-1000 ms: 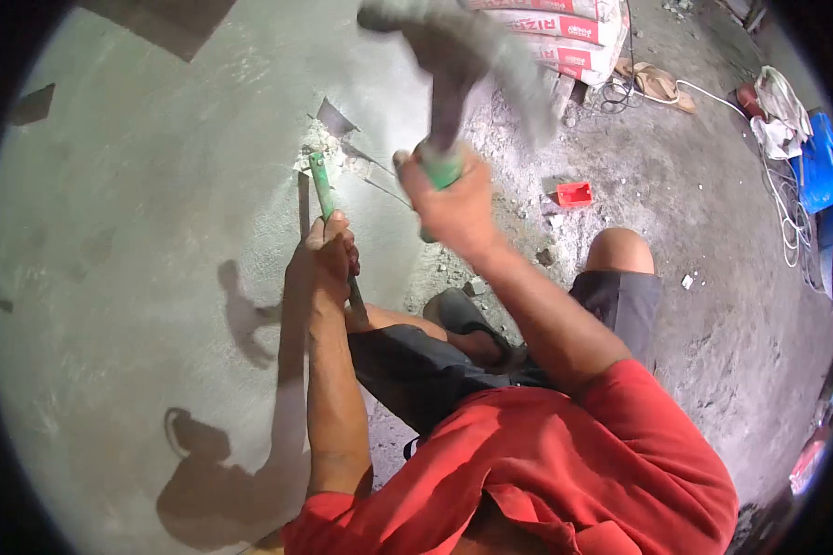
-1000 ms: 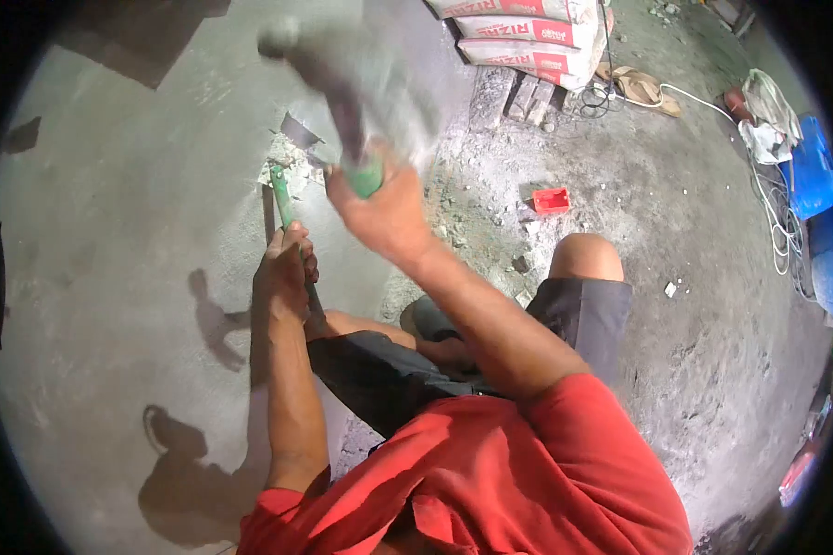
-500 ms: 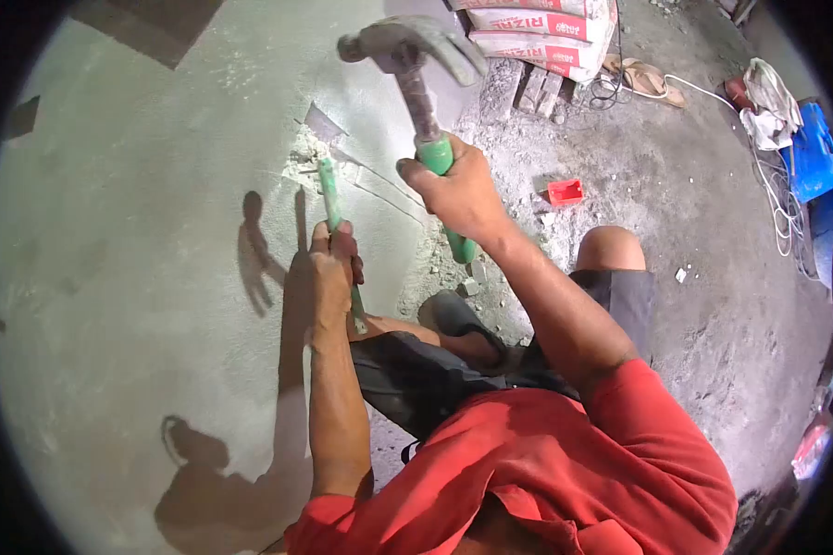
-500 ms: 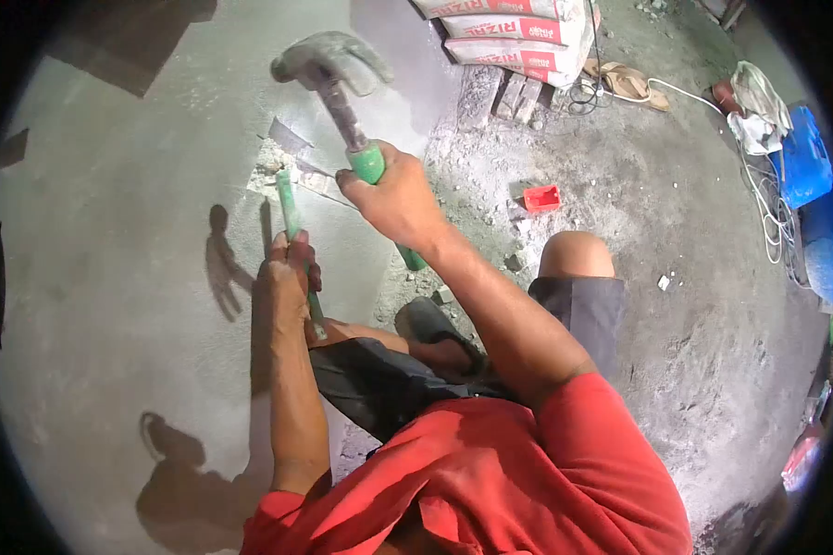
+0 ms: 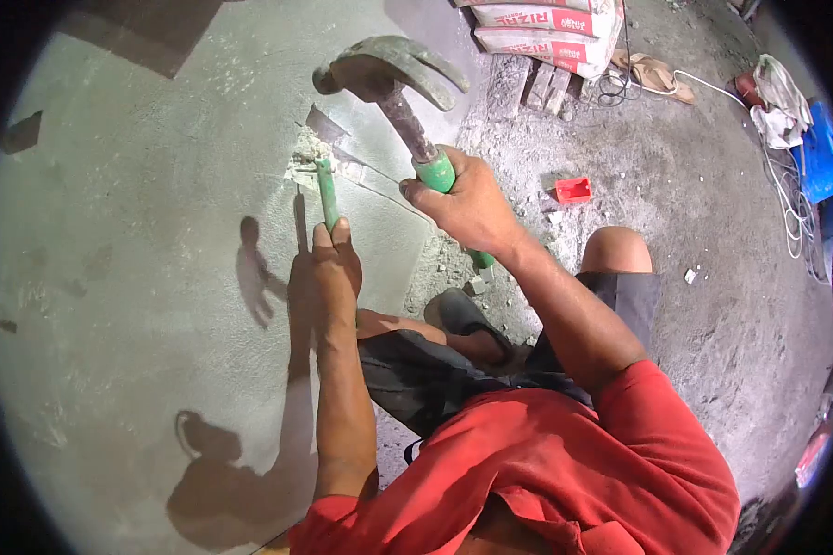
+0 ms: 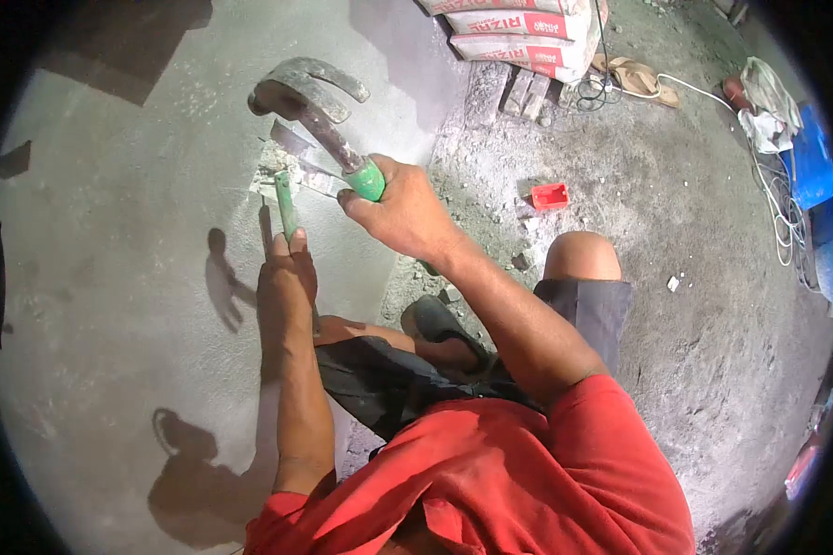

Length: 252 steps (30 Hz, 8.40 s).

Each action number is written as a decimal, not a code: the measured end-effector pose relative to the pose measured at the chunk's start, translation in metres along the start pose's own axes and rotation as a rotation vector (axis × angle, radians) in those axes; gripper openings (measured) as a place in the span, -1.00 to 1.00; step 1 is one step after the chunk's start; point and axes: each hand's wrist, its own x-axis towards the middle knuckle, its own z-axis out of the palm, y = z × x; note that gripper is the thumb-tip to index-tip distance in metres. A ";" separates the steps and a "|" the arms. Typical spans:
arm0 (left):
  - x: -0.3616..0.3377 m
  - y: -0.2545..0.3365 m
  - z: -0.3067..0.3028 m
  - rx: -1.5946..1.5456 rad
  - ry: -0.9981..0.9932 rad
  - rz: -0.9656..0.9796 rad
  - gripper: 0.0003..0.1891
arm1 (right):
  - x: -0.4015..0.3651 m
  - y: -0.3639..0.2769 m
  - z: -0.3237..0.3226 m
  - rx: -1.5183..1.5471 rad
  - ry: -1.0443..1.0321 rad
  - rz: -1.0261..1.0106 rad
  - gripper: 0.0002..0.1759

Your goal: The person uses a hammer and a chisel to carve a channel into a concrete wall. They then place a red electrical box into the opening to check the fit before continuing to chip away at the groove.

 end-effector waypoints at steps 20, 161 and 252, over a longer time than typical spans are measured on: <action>0.012 -0.011 -0.012 -0.209 -0.159 -0.253 -0.52 | 0.002 -0.041 -0.004 0.116 0.047 -0.057 -0.70; 0.083 -0.026 -0.083 0.600 -0.059 0.587 -0.68 | 0.013 -0.029 -0.001 0.089 0.040 -0.076 -0.39; 0.072 -0.040 -0.079 0.681 0.047 0.476 -0.65 | 0.035 0.019 0.051 -0.171 -0.088 -0.070 -0.37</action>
